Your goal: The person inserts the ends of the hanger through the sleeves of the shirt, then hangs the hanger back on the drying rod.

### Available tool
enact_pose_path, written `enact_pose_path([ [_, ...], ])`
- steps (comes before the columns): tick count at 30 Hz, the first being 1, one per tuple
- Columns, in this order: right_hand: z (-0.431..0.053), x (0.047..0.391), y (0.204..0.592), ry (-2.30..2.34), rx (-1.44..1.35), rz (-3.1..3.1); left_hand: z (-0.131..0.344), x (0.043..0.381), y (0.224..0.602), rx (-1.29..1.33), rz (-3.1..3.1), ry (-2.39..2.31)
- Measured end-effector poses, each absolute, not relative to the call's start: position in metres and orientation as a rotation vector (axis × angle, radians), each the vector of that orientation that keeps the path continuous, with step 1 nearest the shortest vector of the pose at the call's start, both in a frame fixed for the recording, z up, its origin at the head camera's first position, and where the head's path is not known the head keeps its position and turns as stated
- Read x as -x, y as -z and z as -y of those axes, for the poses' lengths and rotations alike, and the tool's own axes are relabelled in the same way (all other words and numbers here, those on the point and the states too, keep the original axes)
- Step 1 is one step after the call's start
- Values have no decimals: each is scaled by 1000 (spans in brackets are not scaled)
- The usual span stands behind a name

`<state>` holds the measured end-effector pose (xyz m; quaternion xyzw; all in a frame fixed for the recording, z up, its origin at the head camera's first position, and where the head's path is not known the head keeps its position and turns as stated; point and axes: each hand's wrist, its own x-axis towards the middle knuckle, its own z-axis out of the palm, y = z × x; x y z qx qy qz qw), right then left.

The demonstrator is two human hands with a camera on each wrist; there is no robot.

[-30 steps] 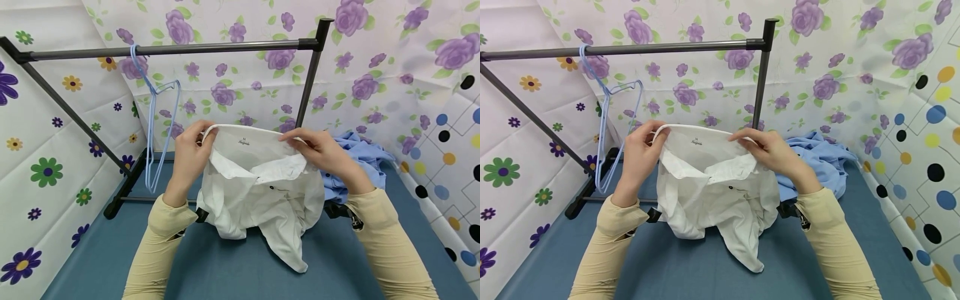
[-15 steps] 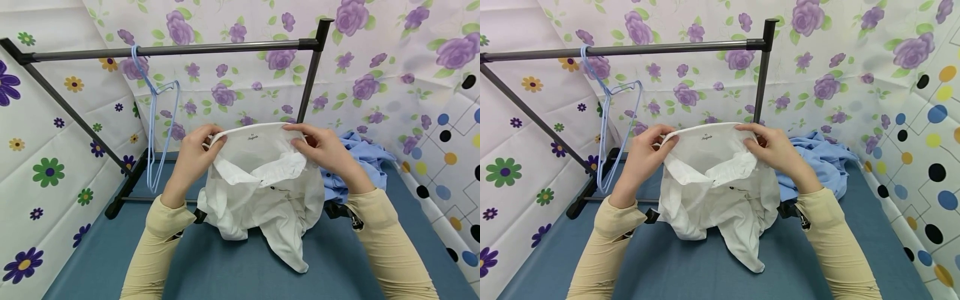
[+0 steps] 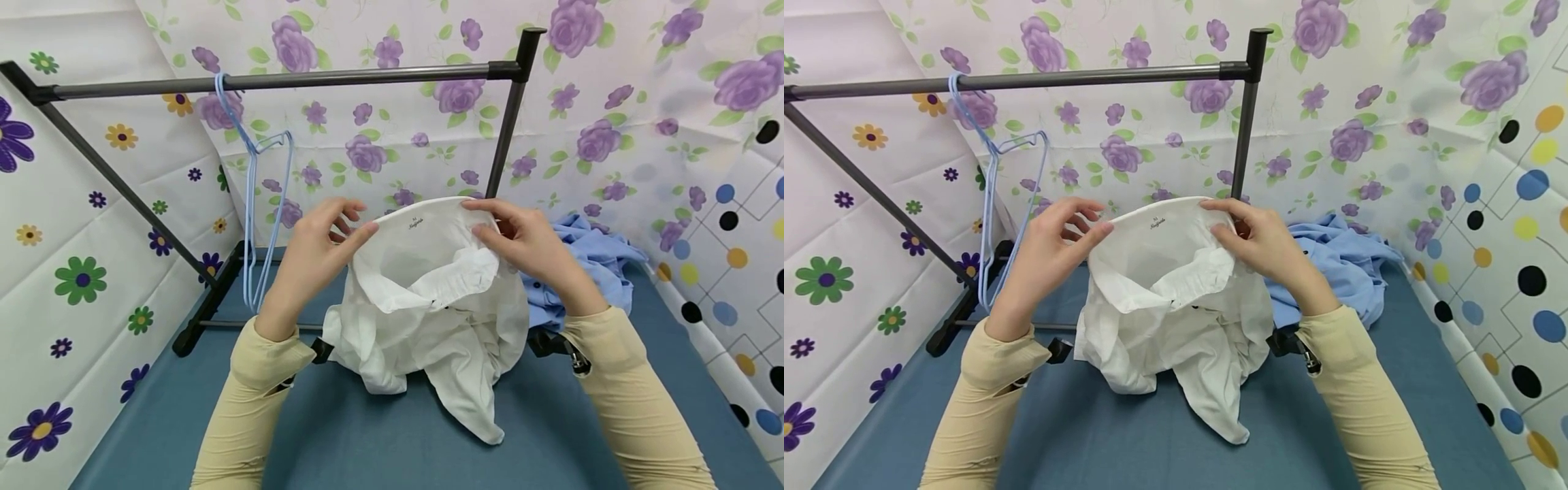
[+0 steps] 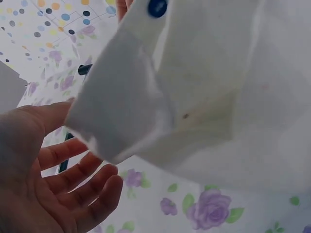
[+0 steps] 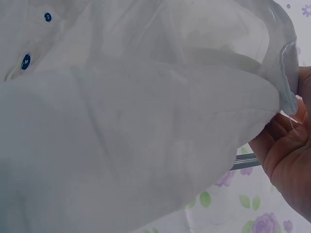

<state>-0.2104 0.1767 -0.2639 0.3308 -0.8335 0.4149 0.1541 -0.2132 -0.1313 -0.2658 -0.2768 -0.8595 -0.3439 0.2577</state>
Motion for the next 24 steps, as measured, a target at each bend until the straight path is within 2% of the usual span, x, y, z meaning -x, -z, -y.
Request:
enact_pose_path([
  [11,-176,210,262,-1182,-950,2379,150,201,229,573,2178,769],
  [24,-178,209,264,-1172,-949,2391,180,203,213,308,2181,654],
])
